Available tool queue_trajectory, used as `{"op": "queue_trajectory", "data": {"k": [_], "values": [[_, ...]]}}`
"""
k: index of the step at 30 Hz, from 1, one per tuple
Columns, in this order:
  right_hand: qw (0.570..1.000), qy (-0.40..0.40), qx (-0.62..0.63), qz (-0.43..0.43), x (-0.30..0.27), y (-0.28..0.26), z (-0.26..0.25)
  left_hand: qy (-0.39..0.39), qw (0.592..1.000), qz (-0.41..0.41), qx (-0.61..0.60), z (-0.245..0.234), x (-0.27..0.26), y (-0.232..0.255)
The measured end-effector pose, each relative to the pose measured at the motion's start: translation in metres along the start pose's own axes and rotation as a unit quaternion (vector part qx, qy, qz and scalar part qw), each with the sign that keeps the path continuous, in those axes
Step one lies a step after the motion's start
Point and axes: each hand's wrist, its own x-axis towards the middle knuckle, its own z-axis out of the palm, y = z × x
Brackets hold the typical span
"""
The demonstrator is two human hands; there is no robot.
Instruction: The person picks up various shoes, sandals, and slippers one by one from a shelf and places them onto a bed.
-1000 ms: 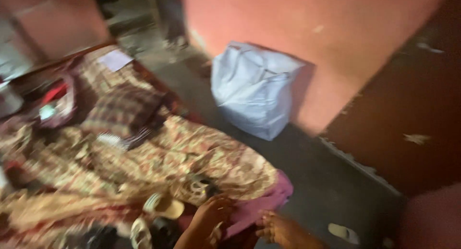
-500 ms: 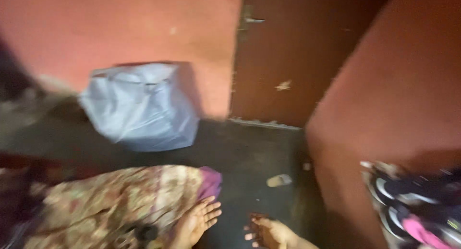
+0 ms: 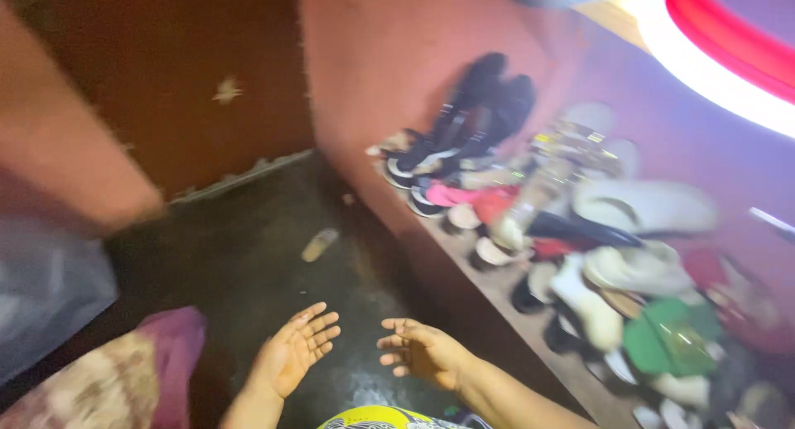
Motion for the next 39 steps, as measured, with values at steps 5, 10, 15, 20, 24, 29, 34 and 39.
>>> {"op": "queue_trajectory", "data": {"k": [5, 10, 15, 20, 24, 29, 34, 39], "values": [[0.992, 0.050, 0.056, -0.101, -0.068, 0.001, -0.024, -0.044, 0.995, -0.072, 0.050, 0.075, 0.019, -0.018], [0.974, 0.075, 0.105, -0.186, -0.108, 0.008, -0.041, -0.106, 0.980, -0.124, 0.111, 0.137, 0.037, -0.025], [0.935, 0.122, 0.168, -0.287, -0.126, 0.019, -0.059, -0.170, 0.954, -0.165, 0.183, 0.193, 0.058, -0.031], [0.855, 0.191, 0.226, -0.426, -0.128, 0.026, -0.080, -0.262, 0.912, -0.179, 0.261, 0.251, 0.083, -0.045], [0.816, 0.212, 0.242, -0.480, -0.134, 0.028, -0.084, -0.313, 0.865, -0.187, 0.344, 0.299, 0.092, -0.060], [0.783, 0.224, 0.247, -0.525, -0.148, 0.036, -0.083, -0.381, 0.809, -0.193, 0.403, 0.339, 0.097, -0.083], [0.755, 0.248, 0.264, -0.547, -0.164, 0.051, -0.084, -0.449, 0.787, -0.151, 0.395, 0.364, 0.098, -0.109], [0.731, 0.260, 0.265, -0.572, -0.183, 0.069, -0.086, -0.472, 0.635, 0.158, 0.591, 0.402, 0.085, -0.109]]}}
